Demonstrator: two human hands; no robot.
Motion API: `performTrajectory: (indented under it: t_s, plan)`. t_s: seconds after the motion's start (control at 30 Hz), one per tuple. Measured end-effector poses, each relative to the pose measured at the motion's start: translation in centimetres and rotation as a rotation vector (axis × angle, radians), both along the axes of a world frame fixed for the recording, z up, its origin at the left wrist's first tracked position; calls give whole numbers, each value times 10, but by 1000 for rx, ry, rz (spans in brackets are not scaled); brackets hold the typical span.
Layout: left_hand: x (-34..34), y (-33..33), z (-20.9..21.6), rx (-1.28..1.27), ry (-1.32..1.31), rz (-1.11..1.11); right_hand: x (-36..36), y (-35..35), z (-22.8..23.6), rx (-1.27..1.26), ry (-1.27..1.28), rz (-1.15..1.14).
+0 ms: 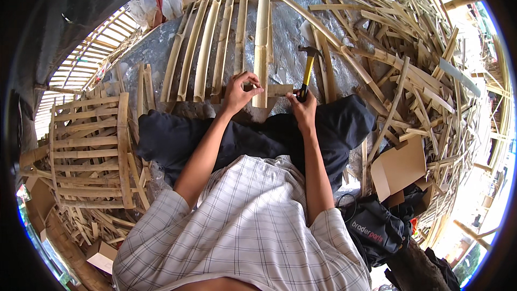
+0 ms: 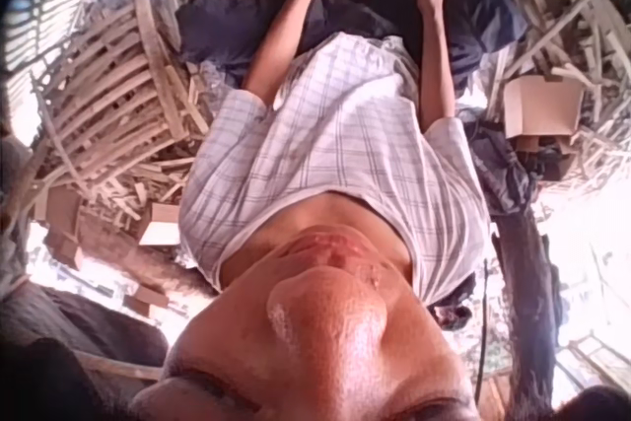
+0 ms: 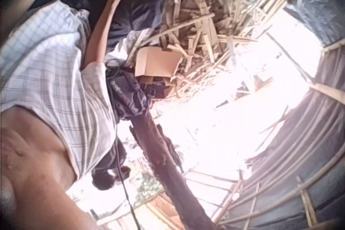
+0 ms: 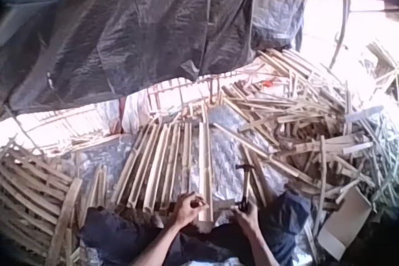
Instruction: The person assembles bamboo structures by using a hammer to drive nails through horizontal bamboo supports into vertical bamboo strips.
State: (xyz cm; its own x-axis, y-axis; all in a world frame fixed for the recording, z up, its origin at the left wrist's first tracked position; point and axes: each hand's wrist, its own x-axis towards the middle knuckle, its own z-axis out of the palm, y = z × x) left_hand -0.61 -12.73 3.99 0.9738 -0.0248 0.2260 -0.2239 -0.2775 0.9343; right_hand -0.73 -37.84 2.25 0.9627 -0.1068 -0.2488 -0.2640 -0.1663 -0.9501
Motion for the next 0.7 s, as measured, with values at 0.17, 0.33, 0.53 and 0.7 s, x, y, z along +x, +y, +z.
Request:
performTrajectory:
  t_s: [0.17,0.33,0.53,0.7]
  plan:
    - [-1,5,-4,14,22,-46,-2,7,17,77,36,-6]
    - [-4,4,-3,16,47,-31,1,3,6,26,-14,2]
    - [-7,4,0,36,76,27,-2,6,13,111,27,-7]
    - [-6,4,-5,70,17,21,-1,6,13,111,19,12]
